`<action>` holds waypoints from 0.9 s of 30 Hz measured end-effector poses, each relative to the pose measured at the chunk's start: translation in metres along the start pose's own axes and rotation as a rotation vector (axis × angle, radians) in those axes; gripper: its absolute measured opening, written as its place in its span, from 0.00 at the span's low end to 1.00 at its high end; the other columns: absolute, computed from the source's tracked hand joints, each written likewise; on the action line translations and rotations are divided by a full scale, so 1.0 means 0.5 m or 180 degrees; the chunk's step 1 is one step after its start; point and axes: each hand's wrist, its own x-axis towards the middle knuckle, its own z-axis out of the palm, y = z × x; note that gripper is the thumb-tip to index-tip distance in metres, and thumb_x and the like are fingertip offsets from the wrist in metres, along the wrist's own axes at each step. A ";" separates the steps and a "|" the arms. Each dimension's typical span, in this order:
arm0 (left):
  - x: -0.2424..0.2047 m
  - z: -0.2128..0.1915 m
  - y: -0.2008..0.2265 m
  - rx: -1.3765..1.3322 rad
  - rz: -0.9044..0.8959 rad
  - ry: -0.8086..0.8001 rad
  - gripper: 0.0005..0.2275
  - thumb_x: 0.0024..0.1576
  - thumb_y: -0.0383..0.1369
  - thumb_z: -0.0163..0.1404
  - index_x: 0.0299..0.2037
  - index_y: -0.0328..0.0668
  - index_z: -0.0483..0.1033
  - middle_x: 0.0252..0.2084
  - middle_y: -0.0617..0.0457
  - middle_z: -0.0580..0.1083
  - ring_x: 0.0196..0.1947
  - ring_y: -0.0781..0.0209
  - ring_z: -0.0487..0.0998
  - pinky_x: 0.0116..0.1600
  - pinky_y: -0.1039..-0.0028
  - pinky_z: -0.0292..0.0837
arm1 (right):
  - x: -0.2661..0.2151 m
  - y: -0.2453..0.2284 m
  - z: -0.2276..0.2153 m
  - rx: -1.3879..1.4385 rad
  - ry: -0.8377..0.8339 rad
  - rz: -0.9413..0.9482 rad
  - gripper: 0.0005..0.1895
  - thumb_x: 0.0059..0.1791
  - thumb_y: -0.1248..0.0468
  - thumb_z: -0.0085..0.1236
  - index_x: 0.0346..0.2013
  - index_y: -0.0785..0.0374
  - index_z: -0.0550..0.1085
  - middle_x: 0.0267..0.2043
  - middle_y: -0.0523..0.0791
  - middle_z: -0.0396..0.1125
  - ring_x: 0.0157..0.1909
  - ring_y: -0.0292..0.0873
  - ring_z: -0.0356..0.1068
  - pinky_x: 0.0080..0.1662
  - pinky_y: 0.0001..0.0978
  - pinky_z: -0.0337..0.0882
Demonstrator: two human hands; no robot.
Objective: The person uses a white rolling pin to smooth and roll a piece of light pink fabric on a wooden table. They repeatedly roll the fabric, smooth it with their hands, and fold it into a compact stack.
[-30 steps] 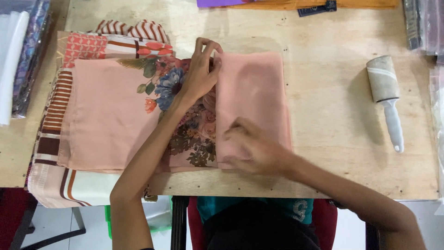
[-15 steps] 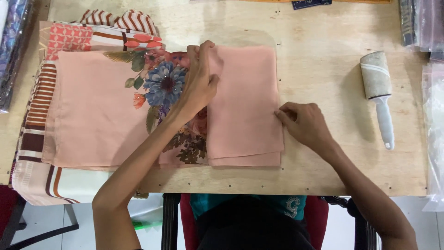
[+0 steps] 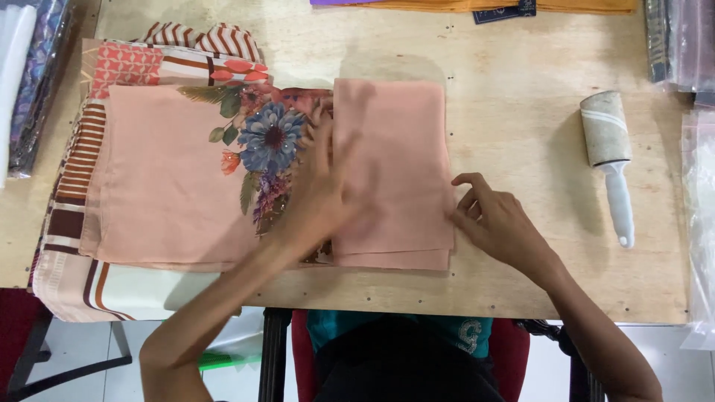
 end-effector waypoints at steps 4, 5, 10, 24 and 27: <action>-0.113 0.076 0.026 0.0548 0.0619 -0.0763 0.37 0.55 0.61 0.42 0.73 0.53 0.56 0.70 0.39 0.55 0.69 0.28 0.55 0.69 0.39 0.42 | -0.029 0.012 -0.002 0.0210 -0.0382 -0.0404 0.36 0.48 0.69 0.59 0.69 0.56 0.56 0.43 0.49 0.71 0.45 0.50 0.75 0.49 0.43 0.78; -0.149 0.115 0.018 0.0732 0.1390 -0.0514 0.34 0.64 0.64 0.27 0.75 0.56 0.52 0.69 0.51 0.59 0.74 0.47 0.56 0.74 0.55 0.49 | -0.035 0.016 0.000 0.0107 -0.0428 -0.0540 0.39 0.47 0.69 0.60 0.70 0.57 0.55 0.45 0.49 0.70 0.47 0.50 0.75 0.51 0.43 0.77; -0.100 0.195 0.059 0.0489 0.1840 -0.1041 0.33 0.56 0.50 0.52 0.71 0.62 0.55 0.59 0.48 0.62 0.52 0.43 0.69 0.48 0.57 0.67 | -0.024 0.055 0.036 0.0210 -0.0193 -0.0702 0.41 0.42 0.73 0.63 0.68 0.57 0.58 0.42 0.47 0.70 0.43 0.48 0.72 0.46 0.39 0.74; -0.062 0.167 0.059 -0.0235 0.2020 -0.0539 0.16 0.70 0.38 0.28 0.43 0.47 0.72 0.37 0.59 0.60 0.23 0.62 0.66 0.27 0.73 0.67 | -0.036 0.024 0.035 0.1515 0.0059 -0.0861 0.22 0.55 0.72 0.44 0.65 0.61 0.62 0.47 0.54 0.74 0.51 0.53 0.77 0.52 0.49 0.76; -0.066 0.157 0.053 -0.0200 0.2175 -0.0377 0.12 0.65 0.30 0.34 0.43 0.40 0.74 0.37 0.57 0.59 0.24 0.57 0.69 0.31 0.68 0.70 | -0.039 -0.017 0.035 0.2201 -0.0247 -0.0698 0.22 0.59 0.60 0.37 0.65 0.68 0.63 0.49 0.58 0.74 0.52 0.54 0.77 0.54 0.50 0.77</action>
